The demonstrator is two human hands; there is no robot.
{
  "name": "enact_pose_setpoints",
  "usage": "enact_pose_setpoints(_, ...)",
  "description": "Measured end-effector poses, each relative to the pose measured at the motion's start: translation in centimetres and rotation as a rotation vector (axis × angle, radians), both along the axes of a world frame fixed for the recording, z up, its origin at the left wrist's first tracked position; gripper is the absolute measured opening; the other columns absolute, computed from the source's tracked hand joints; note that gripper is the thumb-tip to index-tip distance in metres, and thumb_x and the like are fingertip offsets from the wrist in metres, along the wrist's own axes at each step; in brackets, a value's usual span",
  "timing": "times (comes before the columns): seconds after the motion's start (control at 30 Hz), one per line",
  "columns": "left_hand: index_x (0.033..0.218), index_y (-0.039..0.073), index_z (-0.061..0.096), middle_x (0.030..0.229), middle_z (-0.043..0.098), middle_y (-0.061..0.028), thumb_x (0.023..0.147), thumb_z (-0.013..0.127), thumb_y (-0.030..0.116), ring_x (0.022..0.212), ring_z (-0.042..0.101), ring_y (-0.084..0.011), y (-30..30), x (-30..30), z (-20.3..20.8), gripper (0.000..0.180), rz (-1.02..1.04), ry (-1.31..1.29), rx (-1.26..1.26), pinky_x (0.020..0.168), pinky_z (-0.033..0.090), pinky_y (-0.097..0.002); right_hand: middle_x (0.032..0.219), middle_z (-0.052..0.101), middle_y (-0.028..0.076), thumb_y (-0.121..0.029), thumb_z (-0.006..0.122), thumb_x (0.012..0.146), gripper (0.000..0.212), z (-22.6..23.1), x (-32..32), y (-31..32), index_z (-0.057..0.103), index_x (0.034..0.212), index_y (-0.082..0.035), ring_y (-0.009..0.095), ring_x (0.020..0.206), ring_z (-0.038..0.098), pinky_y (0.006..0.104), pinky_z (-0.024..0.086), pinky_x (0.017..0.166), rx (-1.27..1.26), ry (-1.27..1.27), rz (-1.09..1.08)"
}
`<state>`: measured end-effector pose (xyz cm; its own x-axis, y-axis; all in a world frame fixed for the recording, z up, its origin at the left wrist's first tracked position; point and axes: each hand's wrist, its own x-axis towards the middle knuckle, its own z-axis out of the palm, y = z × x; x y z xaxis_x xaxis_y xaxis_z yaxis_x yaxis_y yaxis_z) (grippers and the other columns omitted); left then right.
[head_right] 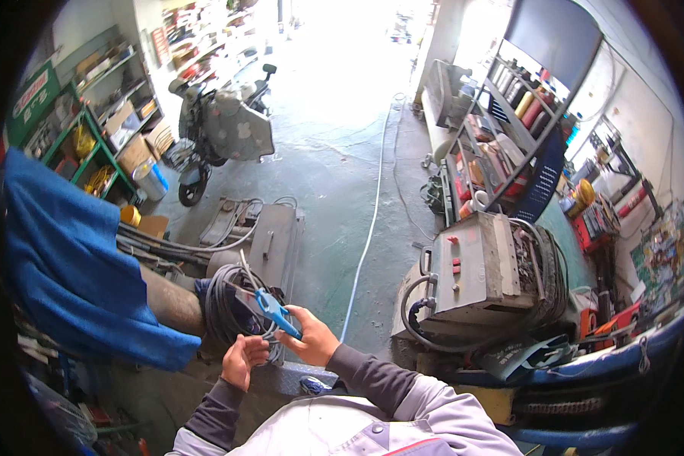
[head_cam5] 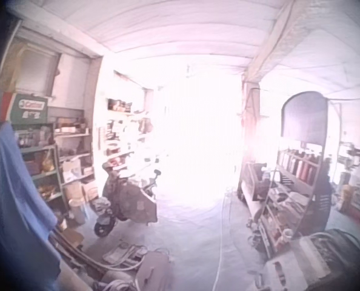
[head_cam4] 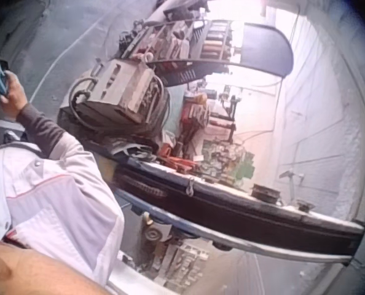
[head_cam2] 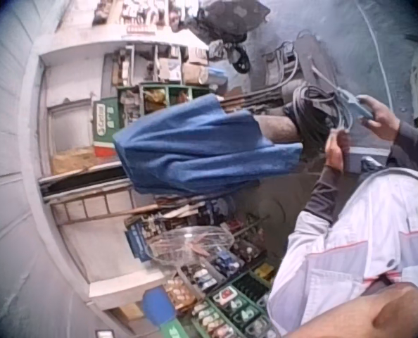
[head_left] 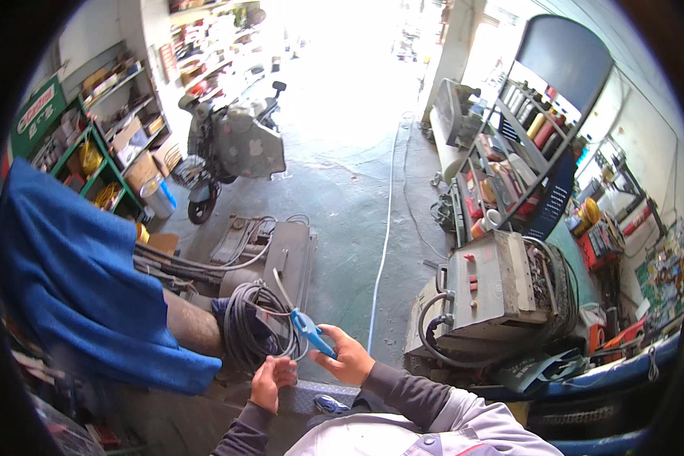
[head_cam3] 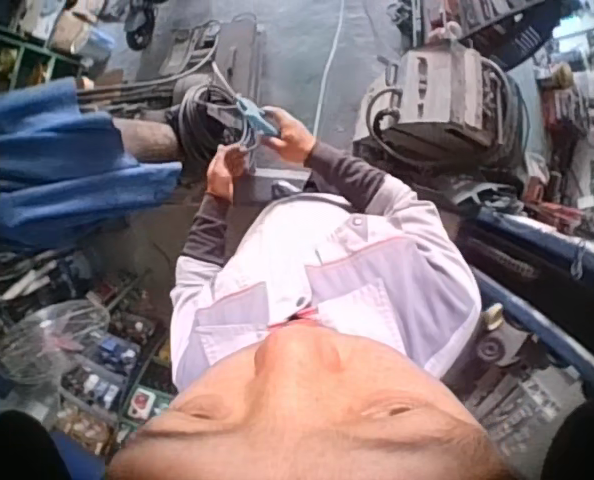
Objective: The person walks through a garage, picks up a yellow hose, coils it around a white pillar, then picks up a blue hose and coils it around a red pillar. The person then walks outside to pick up an orange tool and returns inside.
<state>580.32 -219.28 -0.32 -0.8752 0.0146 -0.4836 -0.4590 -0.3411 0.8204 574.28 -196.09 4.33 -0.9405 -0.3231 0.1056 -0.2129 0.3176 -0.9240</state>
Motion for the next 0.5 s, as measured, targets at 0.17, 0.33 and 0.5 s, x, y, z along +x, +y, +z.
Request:
enact_pose_setpoints(0.17,0.117,0.003,0.064,0.11,0.071,-0.0114,0.107,0.032,0.048,0.094,0.066,-0.0211,6.5,-5.7,3.4,0.056,-0.126,0.249,0.0,0.088,0.049,-0.0358,0.087,0.065,0.009,-0.041,0.065,0.096,0.047,4.0,1.5,2.5,0.05,0.12,-0.004,0.014,0.061,0.059,0.0305,0.05,0.052,-0.51,-0.399,-0.169)
enact_pose_setpoints(0.33,0.112,0.002,0.067,0.106,0.07,-0.0091,0.106,0.029,0.05,0.101,0.063,-0.0226,14.4,-4.0,2.7,0.061,-0.617,0.311,-0.011,0.094,0.045,-0.0358,0.103,0.064,0.018,-0.046,0.059,0.099,0.061,8.3,2.2,7.4,0.031,0.141,-0.012,0.009,0.049,0.053,0.0254,0.041,0.037,-1.318,-0.5,-0.331)
enact_pose_setpoints(0.5,0.081,-0.001,0.061,0.075,0.056,-0.018,0.096,0.045,0.057,0.079,0.059,-0.0338,13.7,-5.8,1.4,0.063,-1.118,0.716,-0.532,0.076,0.045,-0.0421,0.111,0.063,0.02,-0.058,0.056,0.096,0.057,6.7,3.3,16.3,0.035,0.133,-0.02,0.013,0.053,0.049,0.0279,0.04,0.043,-1.484,-0.624,-0.621)
